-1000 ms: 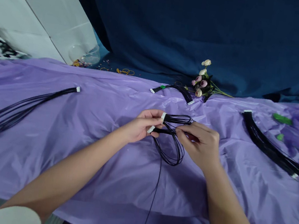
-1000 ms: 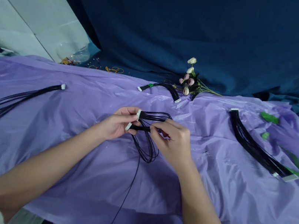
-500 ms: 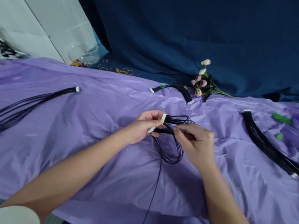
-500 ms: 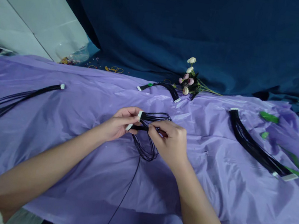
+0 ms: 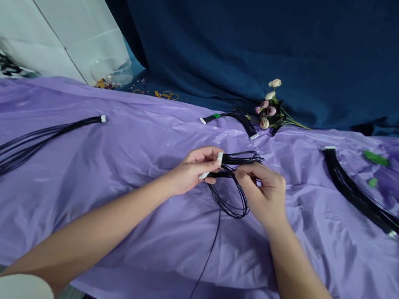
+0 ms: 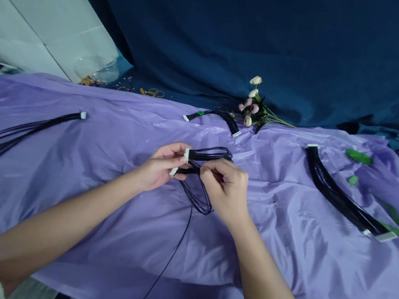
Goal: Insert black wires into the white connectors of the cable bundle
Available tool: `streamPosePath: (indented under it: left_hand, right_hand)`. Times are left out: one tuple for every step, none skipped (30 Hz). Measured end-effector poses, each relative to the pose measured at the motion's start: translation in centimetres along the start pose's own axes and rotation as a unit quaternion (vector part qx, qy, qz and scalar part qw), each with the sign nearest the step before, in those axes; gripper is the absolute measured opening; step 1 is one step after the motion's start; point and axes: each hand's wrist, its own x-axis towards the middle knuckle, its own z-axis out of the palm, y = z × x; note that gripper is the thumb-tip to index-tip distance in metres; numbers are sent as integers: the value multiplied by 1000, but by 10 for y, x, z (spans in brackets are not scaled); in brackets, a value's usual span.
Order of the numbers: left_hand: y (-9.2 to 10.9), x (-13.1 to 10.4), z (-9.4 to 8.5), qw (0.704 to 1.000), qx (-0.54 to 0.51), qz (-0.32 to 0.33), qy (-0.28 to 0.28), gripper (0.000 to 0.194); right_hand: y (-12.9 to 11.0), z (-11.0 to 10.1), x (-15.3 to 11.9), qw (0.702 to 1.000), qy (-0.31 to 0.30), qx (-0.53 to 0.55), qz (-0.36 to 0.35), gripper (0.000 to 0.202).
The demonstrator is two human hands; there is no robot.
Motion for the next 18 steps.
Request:
streamPosePath:
  left_hand:
    - [-1, 0, 0, 1000, 7, 6, -1, 27]
    - [-2, -1, 0, 1000, 17, 13, -3, 27]
    - [-3, -1, 0, 999, 29, 21, -7, 26]
    - [-4, -1, 0, 999, 42, 28, -13, 26]
    - [-5, -1, -1, 998, 55, 35, -19, 25]
    - [-6, -1, -2, 997, 66, 41, -24, 24]
    - [-7, 0, -3, 996, 75, 45, -28, 24]
    - [-8, 0, -4, 995, 80, 47, -31, 23]
    - [-8, 0, -5, 995, 83, 46, -30, 23]
    - [-9, 0, -5, 995, 83, 44, -28, 22]
    - [-9, 0, -5, 996, 79, 40, -25, 23]
    - [-9, 0, -4, 996, 74, 36, -23, 23]
    - [-8, 0, -4, 997, 68, 33, -20, 23]
    - [-8, 0, -3, 998, 61, 30, -17, 22]
    - [-8, 0, -2, 998, 54, 28, -16, 22]
    - [-7, 0, -1, 998, 47, 26, -13, 22]
    - [-6, 0, 0, 999, 39, 22, -10, 22]
    - [-5, 0, 1, 999, 30, 16, -5, 22]
  right_hand:
    - [0, 0, 0, 1000, 4, -1, 5, 14]
    - [0, 1, 0, 1000, 7, 0, 12, 14]
    - [0, 1, -1, 1000, 7, 2, 18, 14]
    - [0, 2, -1, 1000, 7, 4, 22, 14]
    - [0, 2, -1, 1000, 6, 4, 23, 15]
    - [0, 3, -1, 1000, 7, 0, 19, 15]
    - [0, 3, -1, 1000, 9, -8, 8, 14]
    - [0, 3, -2, 1000, 12, -19, -8, 13]
    - [0, 4, -2, 999, 16, -32, -26, 13]
    - [1, 4, -2, 998, 20, -44, -45, 12]
    - [1, 4, -2, 996, 23, -54, -61, 12]
    - [2, 5, -2, 995, 25, -61, -73, 11]
    - [2, 5, -2, 994, 26, -67, -80, 11]
    - [3, 6, -2, 994, 25, -71, -84, 11]
    - [3, 6, -2, 993, 23, -73, -85, 11]
    - [4, 6, -2, 993, 21, -75, -87, 12]
    - [4, 6, -1, 993, 18, -77, -90, 12]
    - [4, 5, -1, 993, 14, -78, -91, 12]
